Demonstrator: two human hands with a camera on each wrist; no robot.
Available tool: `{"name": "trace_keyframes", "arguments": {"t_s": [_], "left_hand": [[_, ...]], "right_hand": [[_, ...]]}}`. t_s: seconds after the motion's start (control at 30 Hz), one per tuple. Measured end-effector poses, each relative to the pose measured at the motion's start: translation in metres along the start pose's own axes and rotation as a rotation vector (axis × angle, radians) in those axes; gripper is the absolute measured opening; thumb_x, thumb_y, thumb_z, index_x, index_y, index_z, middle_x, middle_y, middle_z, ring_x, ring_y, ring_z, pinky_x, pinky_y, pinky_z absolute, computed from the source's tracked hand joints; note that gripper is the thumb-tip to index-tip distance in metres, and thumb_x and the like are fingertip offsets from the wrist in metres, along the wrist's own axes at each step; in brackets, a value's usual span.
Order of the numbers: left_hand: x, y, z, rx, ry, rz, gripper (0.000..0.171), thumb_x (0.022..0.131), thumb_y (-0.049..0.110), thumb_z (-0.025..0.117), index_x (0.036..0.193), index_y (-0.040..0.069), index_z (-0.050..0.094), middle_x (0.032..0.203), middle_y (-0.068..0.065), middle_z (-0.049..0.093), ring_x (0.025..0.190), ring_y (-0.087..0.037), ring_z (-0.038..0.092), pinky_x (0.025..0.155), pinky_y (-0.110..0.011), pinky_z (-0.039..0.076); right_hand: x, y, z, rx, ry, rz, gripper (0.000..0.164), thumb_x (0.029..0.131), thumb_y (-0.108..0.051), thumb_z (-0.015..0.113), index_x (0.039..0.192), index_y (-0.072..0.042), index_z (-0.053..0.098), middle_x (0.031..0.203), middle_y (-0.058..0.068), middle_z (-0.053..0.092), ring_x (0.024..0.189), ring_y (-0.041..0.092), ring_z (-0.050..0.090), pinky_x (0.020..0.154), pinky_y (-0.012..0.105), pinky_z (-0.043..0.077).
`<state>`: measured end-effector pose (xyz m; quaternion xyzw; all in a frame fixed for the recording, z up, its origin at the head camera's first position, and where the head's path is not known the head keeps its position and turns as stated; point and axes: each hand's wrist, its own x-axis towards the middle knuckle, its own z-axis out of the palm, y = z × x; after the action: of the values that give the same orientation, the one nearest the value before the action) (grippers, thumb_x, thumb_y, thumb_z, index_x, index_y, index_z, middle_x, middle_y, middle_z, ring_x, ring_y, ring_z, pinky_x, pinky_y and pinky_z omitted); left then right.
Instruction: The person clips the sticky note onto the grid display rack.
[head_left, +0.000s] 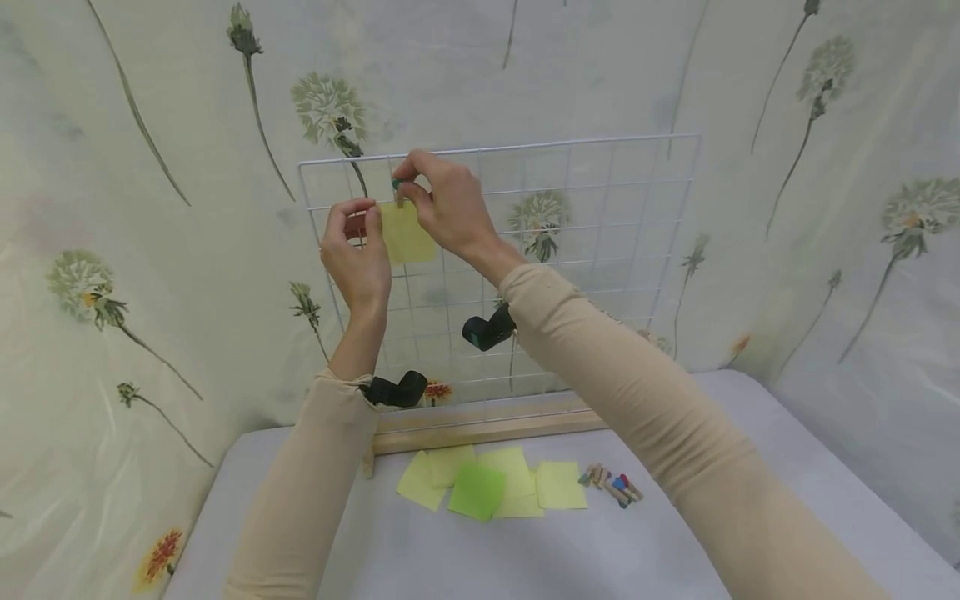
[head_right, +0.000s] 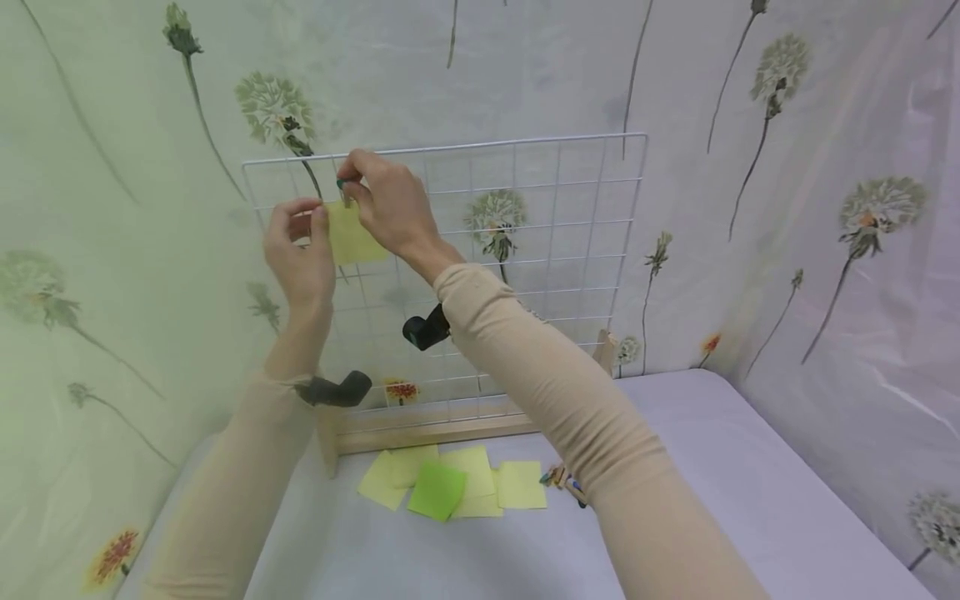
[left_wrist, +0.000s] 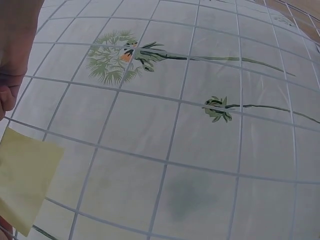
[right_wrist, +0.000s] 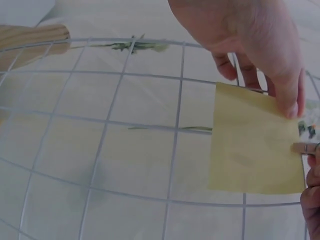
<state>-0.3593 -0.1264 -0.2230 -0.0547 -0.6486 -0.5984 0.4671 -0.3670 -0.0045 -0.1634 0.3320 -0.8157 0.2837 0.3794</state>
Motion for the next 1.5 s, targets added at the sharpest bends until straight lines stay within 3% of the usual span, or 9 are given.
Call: {"name": "trace_keyframes", "arguments": {"t_s": [0.3, 0.53, 0.7, 0.9, 1.03, 1.2, 1.4, 1.5], "left_hand": [[-0.008, 0.000, 0.003, 0.003, -0.008, -0.001, 0.010, 0.092, 0.017, 0.061, 0.099, 0.012, 0.066, 0.093, -0.008, 0.068, 0.080, -0.016, 0.058, 0.075, -0.021, 0.044], [-0.004, -0.003, -0.006, 0.018, 0.032, 0.013, 0.010, 0.092, 0.017, 0.061, 0.099, 0.012, 0.066, 0.087, -0.002, 0.065, 0.076, -0.006, 0.054, 0.072, -0.019, 0.042], [-0.004, -0.001, -0.011, 0.027, 0.039, -0.011, 0.009, 0.092, 0.019, 0.061, 0.099, 0.016, 0.066, 0.081, 0.007, 0.061, 0.076, -0.004, 0.052, 0.067, -0.019, 0.041], [-0.010, 0.000, -0.010, 0.054, 0.001, 0.000, 0.012, 0.092, 0.022, 0.058, 0.100, 0.016, 0.065, 0.085, 0.002, 0.063, 0.077, -0.004, 0.054, 0.065, -0.019, 0.041], [-0.012, -0.005, -0.015, 0.108, -0.008, 0.034, 0.014, 0.092, 0.023, 0.057, 0.102, 0.016, 0.065, 0.088, -0.004, 0.066, 0.078, -0.006, 0.056, 0.065, -0.018, 0.039], [-0.012, -0.008, -0.023, 0.161, -0.029, 0.091, 0.019, 0.092, 0.025, 0.058, 0.106, 0.016, 0.064, 0.092, -0.006, 0.069, 0.085, -0.009, 0.061, 0.068, -0.019, 0.042], [-0.028, -0.002, -0.030, 0.182, -0.055, 0.121, 0.023, 0.091, 0.022, 0.058, 0.112, 0.015, 0.063, 0.105, -0.001, 0.067, 0.103, -0.008, 0.058, 0.073, -0.028, 0.047], [-0.040, -0.002, -0.032, 0.208, -0.034, 0.169, 0.024, 0.090, 0.017, 0.058, 0.112, 0.011, 0.063, 0.109, -0.006, 0.064, 0.107, -0.015, 0.055, 0.077, -0.031, 0.044]], "right_hand": [[-0.008, -0.003, -0.004, -0.048, -0.036, 0.050, 0.015, 0.093, -0.016, 0.058, 0.105, -0.009, 0.064, 0.103, 0.004, 0.069, 0.095, 0.017, 0.064, 0.085, 0.027, 0.049], [-0.008, -0.015, 0.005, -0.078, -0.024, 0.064, 0.023, 0.095, -0.019, 0.057, 0.114, -0.010, 0.064, 0.108, 0.002, 0.068, 0.097, 0.013, 0.064, 0.085, 0.024, 0.049], [-0.009, -0.018, 0.007, -0.081, -0.029, 0.076, 0.030, 0.095, -0.021, 0.056, 0.124, -0.012, 0.058, 0.111, 0.001, 0.067, 0.084, 0.012, 0.064, 0.069, 0.022, 0.049], [-0.024, -0.017, -0.003, -0.029, 0.073, 0.059, 0.025, 0.096, -0.018, 0.053, 0.119, -0.010, 0.058, 0.109, 0.003, 0.064, 0.068, 0.013, 0.058, 0.061, 0.022, 0.045], [-0.056, -0.016, -0.007, 0.095, 0.096, -0.003, 0.019, 0.096, -0.012, 0.049, 0.108, -0.005, 0.061, 0.096, 0.006, 0.064, 0.055, 0.014, 0.047, 0.055, 0.022, 0.041], [-0.113, 0.002, -0.010, 0.201, 0.007, -0.005, 0.014, 0.095, -0.010, 0.050, 0.101, -0.006, 0.062, 0.088, 0.004, 0.066, 0.058, 0.010, 0.051, 0.056, 0.024, 0.045], [-0.192, 0.045, -0.025, 0.252, -0.101, 0.223, 0.011, 0.096, -0.013, 0.051, 0.102, -0.012, 0.061, 0.086, 0.002, 0.065, 0.071, 0.012, 0.059, 0.061, 0.024, 0.049], [-0.229, 0.066, -0.033, 0.260, -0.114, 0.334, 0.012, 0.096, -0.013, 0.051, 0.103, -0.013, 0.061, 0.087, 0.003, 0.066, 0.077, 0.014, 0.061, 0.066, 0.026, 0.051]]}}
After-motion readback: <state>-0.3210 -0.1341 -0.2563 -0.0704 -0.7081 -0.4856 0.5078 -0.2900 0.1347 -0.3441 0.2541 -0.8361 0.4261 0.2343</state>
